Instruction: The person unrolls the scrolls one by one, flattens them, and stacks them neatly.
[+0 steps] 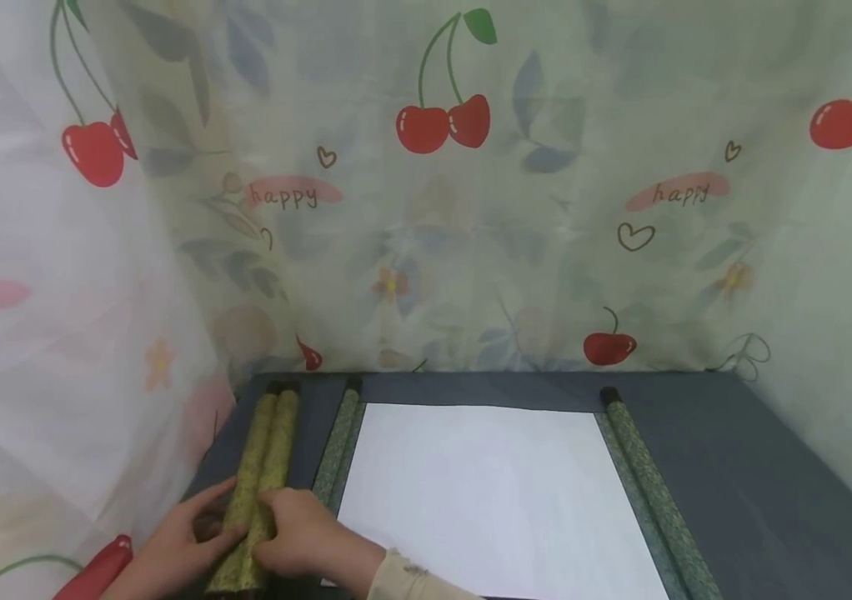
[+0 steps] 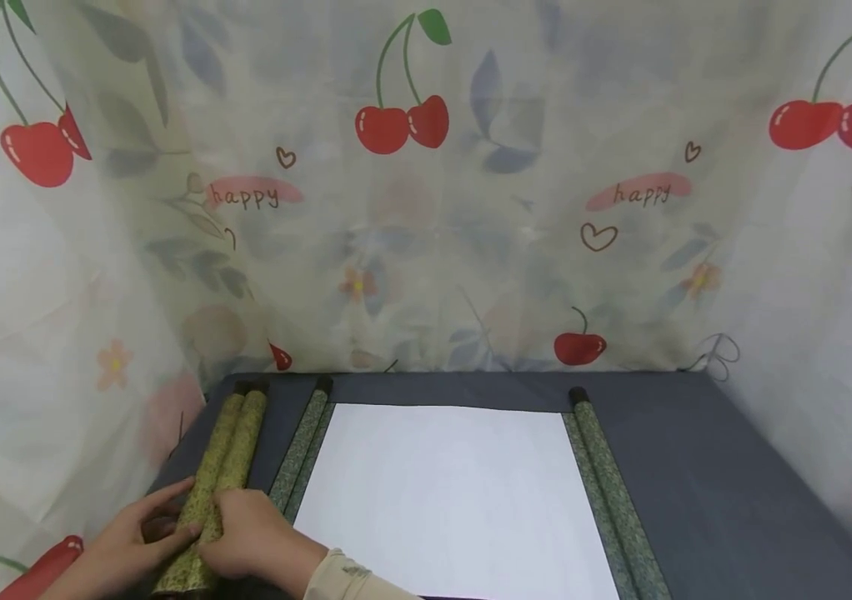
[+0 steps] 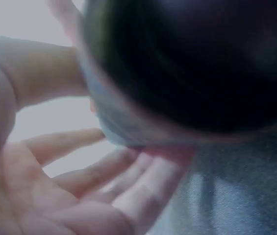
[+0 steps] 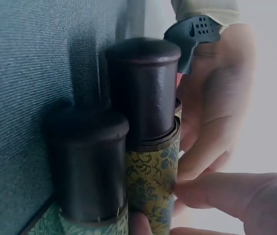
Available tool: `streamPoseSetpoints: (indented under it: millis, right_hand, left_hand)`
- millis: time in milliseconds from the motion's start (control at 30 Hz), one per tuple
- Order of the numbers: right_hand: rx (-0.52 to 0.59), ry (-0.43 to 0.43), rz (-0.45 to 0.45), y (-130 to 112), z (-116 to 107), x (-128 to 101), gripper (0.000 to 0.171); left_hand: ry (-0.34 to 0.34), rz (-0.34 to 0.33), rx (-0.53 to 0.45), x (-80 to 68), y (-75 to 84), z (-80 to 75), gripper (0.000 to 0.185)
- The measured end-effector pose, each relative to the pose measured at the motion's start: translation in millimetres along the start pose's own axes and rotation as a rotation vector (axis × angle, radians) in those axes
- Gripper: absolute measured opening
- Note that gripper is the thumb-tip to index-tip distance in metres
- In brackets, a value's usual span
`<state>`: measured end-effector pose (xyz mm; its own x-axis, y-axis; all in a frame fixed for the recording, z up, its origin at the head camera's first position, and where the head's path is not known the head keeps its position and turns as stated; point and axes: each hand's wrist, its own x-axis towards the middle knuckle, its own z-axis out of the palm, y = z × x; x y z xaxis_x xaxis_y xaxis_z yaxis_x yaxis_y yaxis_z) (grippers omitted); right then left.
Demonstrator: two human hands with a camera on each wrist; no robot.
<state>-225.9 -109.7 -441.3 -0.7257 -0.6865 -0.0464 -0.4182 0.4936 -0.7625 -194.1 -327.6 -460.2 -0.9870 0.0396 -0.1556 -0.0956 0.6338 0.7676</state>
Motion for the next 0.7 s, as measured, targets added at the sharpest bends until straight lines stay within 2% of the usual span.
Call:
streamPoseSetpoints:
  millis: [200,300,467,533,700]
  right_hand:
    - [0.245,0.136,0.008,5,-7,-9,0.071]
    - [0.321,0.225,0.013,10,-12,-13,0.075]
    - [0.318,0.291,0.003,14,-24,-23,0.078]
    - [0.321,0.288,-0.015,14,-30,-27,0.079]
    - [0.329,0.249,-0.077,18,-49,-35,0.067]
  left_hand:
    - [0.094,0.073,-0.058,-5.6,11.8,6.5,0.082]
    - [0.159,0.110,-0.072,-6.6,21.1,12.3,0.077]
    - [0.190,0.190,-0.110,-6.7,36.7,23.5,0.064]
    - [0.184,0.229,-0.140,-6.8,41.5,26.4,0.061]
    - [0.143,0.348,-0.254,-8.0,48.9,34.8,0.053]
